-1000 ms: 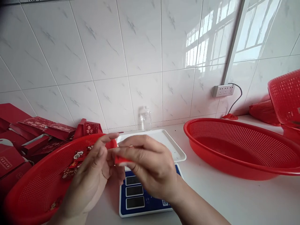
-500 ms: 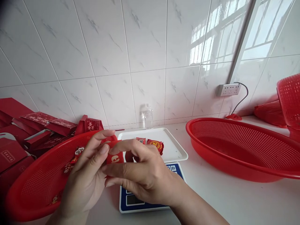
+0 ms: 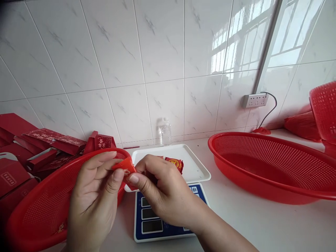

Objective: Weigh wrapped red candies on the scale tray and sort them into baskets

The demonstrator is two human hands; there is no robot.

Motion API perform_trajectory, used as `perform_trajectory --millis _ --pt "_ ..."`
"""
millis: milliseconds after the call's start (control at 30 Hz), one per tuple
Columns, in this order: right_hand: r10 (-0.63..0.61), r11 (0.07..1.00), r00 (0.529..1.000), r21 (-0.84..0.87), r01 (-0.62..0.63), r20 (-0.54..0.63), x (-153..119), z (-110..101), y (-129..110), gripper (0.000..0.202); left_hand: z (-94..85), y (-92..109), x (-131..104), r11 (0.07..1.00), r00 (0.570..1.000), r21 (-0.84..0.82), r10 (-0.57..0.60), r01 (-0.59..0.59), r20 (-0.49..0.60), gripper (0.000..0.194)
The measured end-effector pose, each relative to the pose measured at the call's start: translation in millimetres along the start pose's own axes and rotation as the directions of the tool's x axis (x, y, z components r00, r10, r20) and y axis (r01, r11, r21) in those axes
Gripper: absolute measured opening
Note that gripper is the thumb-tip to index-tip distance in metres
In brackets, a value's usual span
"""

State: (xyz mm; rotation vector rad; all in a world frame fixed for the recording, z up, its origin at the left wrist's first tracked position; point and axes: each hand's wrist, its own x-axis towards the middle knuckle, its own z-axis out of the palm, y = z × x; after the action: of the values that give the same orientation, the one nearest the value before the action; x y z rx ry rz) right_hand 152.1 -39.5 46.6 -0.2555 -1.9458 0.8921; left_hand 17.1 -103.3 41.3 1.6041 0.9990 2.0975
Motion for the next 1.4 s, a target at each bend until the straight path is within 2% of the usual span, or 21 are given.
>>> perform_trajectory --millis 167,300,400,467,533,633,733,800,867,967,1067,1167,1267,1400 --pt "0.036 0.993 0.999 0.114 -0.04 0.033 -0.3 -2.4 -2.9 0.028 -2.9 -3.6 0.3 0.996 0.999 -0.072 -0.052 0.053 0.013 0.021" --pt "0.089 0.988 0.996 0.125 -0.091 0.02 0.8 -1.4 -3.3 0.034 -3.5 -2.4 -0.3 0.993 0.996 -0.071 -0.09 0.092 0.025 0.022" --pt "0.133 0.986 0.991 0.096 -0.134 0.011 2.5 -3.1 -3.6 0.039 -2.8 -1.4 -0.4 0.988 0.985 -0.042 -0.148 0.152 0.084 0.026" --pt "0.158 0.987 0.987 0.032 -0.159 0.019 4.4 -9.2 -3.6 0.039 -2.9 -3.1 1.2 0.983 0.978 0.015 -0.181 0.18 0.102 0.025" --pt "0.18 0.979 0.984 -0.101 -0.178 0.012 6.8 -20.2 -1.6 0.038 -4.0 -6.9 4.5 0.982 0.983 0.099 -0.168 0.159 0.08 0.026" --pt "0.261 0.894 0.965 -0.372 -0.249 -0.018 10.7 -42.2 8.7 0.037 -6.6 -14.6 10.5 0.974 0.994 0.208 -0.102 0.091 0.043 0.029" --pt "0.369 0.702 0.922 -0.615 -0.359 -0.117 14.2 -61.3 26.0 0.031 -9.0 -22.2 14.3 0.967 0.991 0.244 -0.101 0.078 0.084 0.031" --pt "0.381 0.594 0.894 -0.679 -0.432 -0.235 17.0 -68.6 37.1 0.025 -9.7 -26.6 15.4 0.964 0.985 0.249 -0.127 0.094 0.121 0.033" --pt "0.362 0.601 0.872 -0.633 -0.489 -0.33 20.2 -70.6 45.7 0.031 -9.6 -30.4 16.1 0.961 0.978 0.253 -0.155 0.116 0.14 0.033" --pt "0.331 0.721 0.858 -0.481 -0.499 -0.393 25.1 -63.0 56.2 0.046 -8.3 -34.1 17.0 0.953 0.972 0.268 -0.184 0.141 0.144 0.034" --pt "0.328 0.77 0.879 -0.441 -0.462 -0.347 28.1 -45.8 69.3 0.053 -7.0 -35.5 17.1 0.947 0.97 0.286 -0.194 0.146 0.146 0.035" --pt "0.372 0.745 0.894 -0.494 -0.448 -0.248 28.1 -32.5 83.5 0.048 -6.4 -35.3 16.7 0.942 0.968 0.3 -0.2 0.148 0.151 0.036" --pt "0.428 0.688 0.887 -0.575 -0.444 -0.173 24.6 -36.5 91.8 0.044 -6.8 -34.3 16.9 0.938 0.967 0.313 -0.204 0.148 0.155 0.037" --pt "0.491 0.632 0.869 -0.662 -0.403 -0.061 18.5 -52.6 91.6 0.054 -7.3 -33.9 17.6 0.938 0.966 0.318 -0.201 0.141 0.165 0.037"
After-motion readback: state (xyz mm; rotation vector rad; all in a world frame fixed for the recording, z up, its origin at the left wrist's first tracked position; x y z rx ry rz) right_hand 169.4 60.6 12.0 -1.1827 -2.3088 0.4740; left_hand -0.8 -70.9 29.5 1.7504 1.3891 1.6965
